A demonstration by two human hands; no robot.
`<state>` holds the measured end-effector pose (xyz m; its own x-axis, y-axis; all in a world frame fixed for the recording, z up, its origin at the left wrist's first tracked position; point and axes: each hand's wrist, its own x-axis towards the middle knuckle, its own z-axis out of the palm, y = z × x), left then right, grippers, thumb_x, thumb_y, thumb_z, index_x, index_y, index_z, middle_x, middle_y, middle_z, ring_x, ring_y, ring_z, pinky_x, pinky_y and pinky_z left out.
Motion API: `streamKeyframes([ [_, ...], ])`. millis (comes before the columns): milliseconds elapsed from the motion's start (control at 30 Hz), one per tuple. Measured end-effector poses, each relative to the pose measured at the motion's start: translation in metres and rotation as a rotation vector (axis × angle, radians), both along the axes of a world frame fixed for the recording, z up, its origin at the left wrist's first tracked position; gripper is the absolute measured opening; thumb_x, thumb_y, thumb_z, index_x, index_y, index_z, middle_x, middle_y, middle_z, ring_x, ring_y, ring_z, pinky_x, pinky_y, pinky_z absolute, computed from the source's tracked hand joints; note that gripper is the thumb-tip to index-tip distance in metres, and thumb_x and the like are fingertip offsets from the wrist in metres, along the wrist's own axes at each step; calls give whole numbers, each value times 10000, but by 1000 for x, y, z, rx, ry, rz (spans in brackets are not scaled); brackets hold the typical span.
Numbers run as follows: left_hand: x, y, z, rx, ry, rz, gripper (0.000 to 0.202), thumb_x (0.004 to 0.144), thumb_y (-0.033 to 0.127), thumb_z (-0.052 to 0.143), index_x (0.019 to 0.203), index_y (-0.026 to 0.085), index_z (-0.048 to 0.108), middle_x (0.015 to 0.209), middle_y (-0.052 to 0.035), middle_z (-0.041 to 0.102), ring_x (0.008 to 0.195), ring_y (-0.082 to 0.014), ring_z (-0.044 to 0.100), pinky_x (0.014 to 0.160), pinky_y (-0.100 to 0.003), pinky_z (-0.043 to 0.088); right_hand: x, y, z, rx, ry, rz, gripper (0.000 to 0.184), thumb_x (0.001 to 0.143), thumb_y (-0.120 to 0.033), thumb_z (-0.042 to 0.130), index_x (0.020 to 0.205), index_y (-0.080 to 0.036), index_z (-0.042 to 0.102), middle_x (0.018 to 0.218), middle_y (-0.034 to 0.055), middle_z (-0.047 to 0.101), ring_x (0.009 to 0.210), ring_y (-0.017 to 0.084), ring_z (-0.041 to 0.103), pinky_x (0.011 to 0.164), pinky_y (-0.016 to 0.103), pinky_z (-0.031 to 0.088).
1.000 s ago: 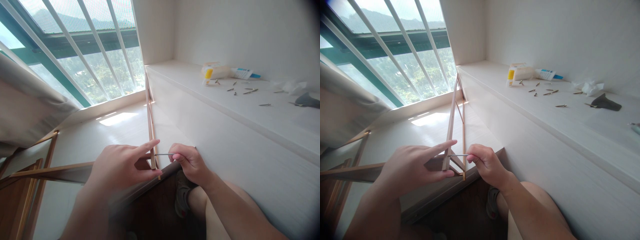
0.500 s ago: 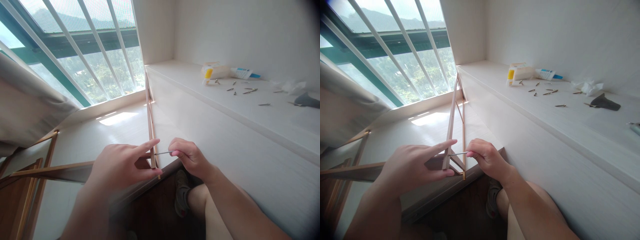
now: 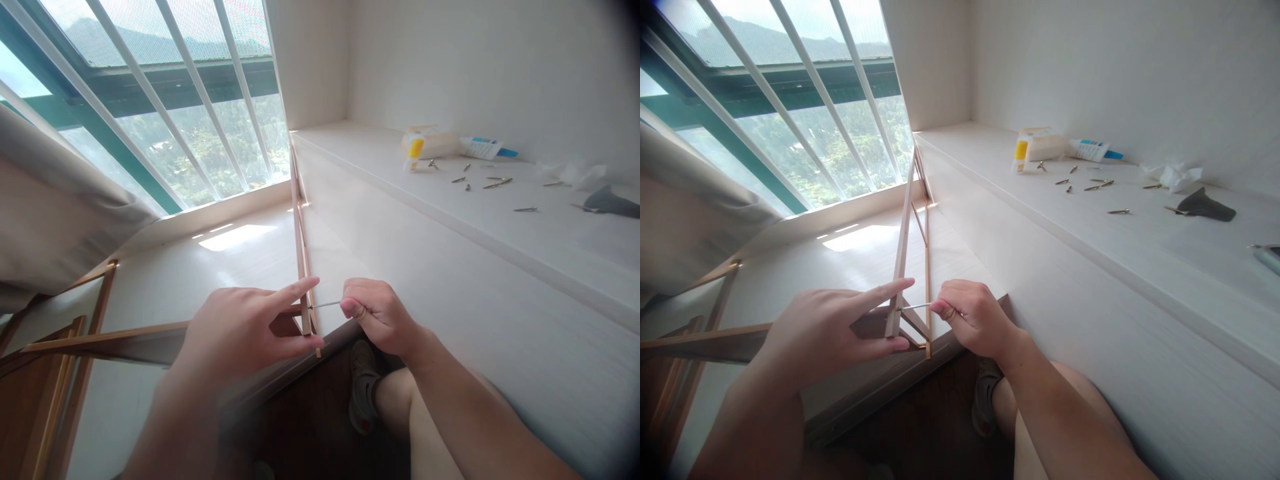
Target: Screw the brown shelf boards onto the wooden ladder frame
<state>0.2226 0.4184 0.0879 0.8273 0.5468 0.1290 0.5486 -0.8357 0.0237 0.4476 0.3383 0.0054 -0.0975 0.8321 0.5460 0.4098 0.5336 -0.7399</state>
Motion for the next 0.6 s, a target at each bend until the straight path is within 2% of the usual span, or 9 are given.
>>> streamKeyframes([
  [133,0,0,0,2,-2,-2,680,792,759,527,1387,430,517,660,44,702,576,-187,638,541,-278,247,-3,-2,2,-11,38,34,397,996,-248,466,623,-188,345,610,-30,336,577,108,324,580,281,273],
  [233,0,0,0,4,-4,-3,676,793,755,529,1383,424,524,652,42,696,570,-185,635,539,-279,249,-7,-4,4,-88,112,54,425,1006,-271,447,613,-190,306,590,-40,297,548,96,284,552,275,250],
  [433,1,1,0,-7,-5,-5,679,792,750,536,1386,419,523,677,39,704,575,-173,634,536,-281,251,-21,-9,-1,-315,433,92,514,1016,-386,425,556,-195,300,528,-50,256,501,86,235,495,277,200],
  [500,2,1,0,-12,-1,-6,685,788,755,537,1385,418,524,676,38,704,574,-175,633,536,-281,249,-25,-8,-3,-344,525,103,531,1014,-403,427,541,-195,307,513,-50,261,490,84,242,491,279,202],
  [600,1,1,0,-10,-4,-4,686,789,752,539,1386,414,524,676,37,705,573,-176,632,537,-280,250,-25,-8,-4,-338,553,86,527,1006,-411,447,544,-196,315,519,-49,269,495,86,251,493,280,202],
])
